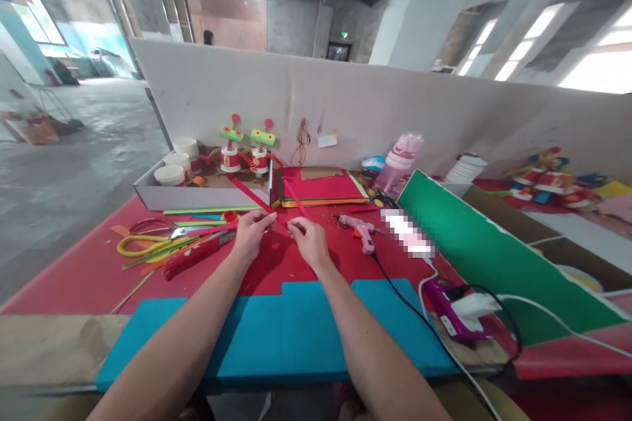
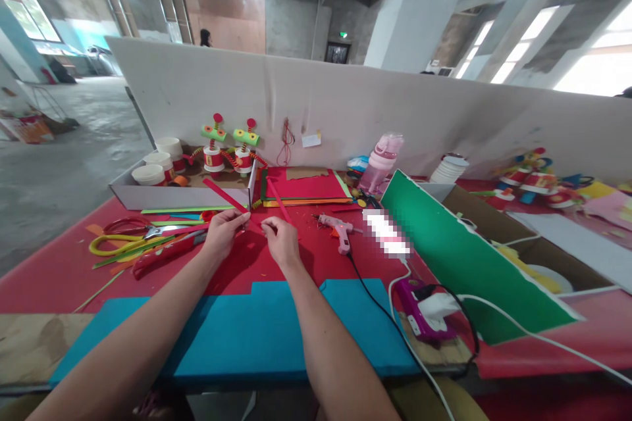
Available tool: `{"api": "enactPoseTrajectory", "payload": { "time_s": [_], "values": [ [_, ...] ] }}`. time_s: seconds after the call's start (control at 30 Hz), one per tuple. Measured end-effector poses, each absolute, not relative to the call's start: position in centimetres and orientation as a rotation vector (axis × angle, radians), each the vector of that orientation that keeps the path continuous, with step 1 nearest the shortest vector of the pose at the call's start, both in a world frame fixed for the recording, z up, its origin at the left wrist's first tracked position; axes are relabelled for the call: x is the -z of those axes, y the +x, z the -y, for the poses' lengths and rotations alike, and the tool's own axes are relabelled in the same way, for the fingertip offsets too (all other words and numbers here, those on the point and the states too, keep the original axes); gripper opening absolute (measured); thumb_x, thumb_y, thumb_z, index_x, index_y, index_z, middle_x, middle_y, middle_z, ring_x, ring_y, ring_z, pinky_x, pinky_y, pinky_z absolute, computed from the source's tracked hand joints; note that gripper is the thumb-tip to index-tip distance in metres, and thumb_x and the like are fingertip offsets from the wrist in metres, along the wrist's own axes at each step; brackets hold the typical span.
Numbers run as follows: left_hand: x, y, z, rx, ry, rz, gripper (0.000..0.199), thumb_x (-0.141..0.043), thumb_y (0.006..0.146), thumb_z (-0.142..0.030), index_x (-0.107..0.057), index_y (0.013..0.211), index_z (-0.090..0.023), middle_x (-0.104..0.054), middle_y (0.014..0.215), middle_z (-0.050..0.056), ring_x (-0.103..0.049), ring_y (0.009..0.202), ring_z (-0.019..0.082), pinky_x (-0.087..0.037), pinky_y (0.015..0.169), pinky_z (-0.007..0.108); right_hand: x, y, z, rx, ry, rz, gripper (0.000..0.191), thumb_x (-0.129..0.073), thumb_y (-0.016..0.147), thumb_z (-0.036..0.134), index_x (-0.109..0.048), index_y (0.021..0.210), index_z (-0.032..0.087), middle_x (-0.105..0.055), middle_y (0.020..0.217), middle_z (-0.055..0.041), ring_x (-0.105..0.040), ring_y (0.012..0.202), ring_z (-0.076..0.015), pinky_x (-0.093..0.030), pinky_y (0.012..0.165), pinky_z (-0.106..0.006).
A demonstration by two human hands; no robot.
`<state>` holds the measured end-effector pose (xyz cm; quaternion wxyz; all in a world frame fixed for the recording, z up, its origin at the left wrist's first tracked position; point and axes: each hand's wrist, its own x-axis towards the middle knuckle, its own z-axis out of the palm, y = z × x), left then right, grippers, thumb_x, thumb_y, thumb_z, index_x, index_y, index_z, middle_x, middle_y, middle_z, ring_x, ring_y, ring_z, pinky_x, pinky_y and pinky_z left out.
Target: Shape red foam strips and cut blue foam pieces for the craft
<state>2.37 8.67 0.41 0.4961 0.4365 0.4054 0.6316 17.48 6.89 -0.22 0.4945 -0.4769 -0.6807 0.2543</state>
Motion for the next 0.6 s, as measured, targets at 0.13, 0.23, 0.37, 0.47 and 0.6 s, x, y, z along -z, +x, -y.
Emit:
{"api": "enactPoseTrajectory", "payload": {
  "time_s": [0.13,0.23,0.37,0.47,0.6],
  "values": [
    [-0.47,2.38,-8.55,-1.533,1.101,-1.023,0.028,-0.078,0.059,-0.035,-0.059,0.054,-0.015,-0.054,0.048,-0.002,-0.045,0.048,0.008,-0.033,0.051,0.023,0.09,17.56,-6.95,-0.491,-1.131,1.720,0.015,-0.053,0.084,0.025,-0.067,0.080,0.020,-0.071,0.085,-0.0041,-0.065,0.084,-0.0193,-0.048,0.081,-0.030],
    [-0.35,2.53,-8.50,-1.532,1.118,-1.032,0.028,-0.077,0.061,-0.036,-0.060,0.054,-0.015,-0.054,0.048,-0.001,-0.045,0.049,0.009,-0.033,0.051,0.023,0.03,17.32,-6.97,-0.599,-1.130,1.670,0.013,-0.057,0.082,0.028,-0.067,0.086,0.020,-0.072,0.085,-0.0037,-0.066,0.082,-0.0187,-0.050,0.079,-0.030],
    [-0.29,3.01,-8.26,-1.508,1.176,-0.994,0.029,-0.078,0.060,-0.036,-0.060,0.052,-0.015,-0.054,0.049,-0.002,-0.045,0.050,0.009,-0.035,0.053,0.023,-0.20,17.02,-6.86,-0.668,-1.134,1.634,0.016,-0.065,0.078,0.030,-0.069,0.088,0.018,-0.073,0.087,-0.0056,-0.067,0.081,-0.0196,-0.051,0.077,-0.030],
    [-0.40,3.27,-8.05,-1.469,1.211,-0.984,0.028,-0.078,0.061,-0.036,-0.060,0.053,-0.015,-0.054,0.049,-0.002,-0.045,0.050,0.009,-0.034,0.053,0.023,-0.28,17.08,-6.87,-0.713,-1.128,1.610,0.015,-0.063,0.079,0.030,-0.071,0.084,0.018,-0.074,0.083,-0.0050,-0.068,0.078,-0.0198,-0.051,0.075,-0.029],
    [-0.48,3.23,-8.01,-1.475,1.203,-0.991,0.029,-0.078,0.061,-0.036,-0.060,0.053,-0.015,-0.054,0.049,-0.002,-0.045,0.050,0.009,-0.034,0.053,0.024,-0.04,17.29,-7.05,-0.728,-1.130,1.567,0.016,-0.064,0.078,0.031,-0.072,0.080,0.018,-0.074,0.080,-0.0046,-0.068,0.074,-0.0202,-0.052,0.073,-0.030]
  ]
}}
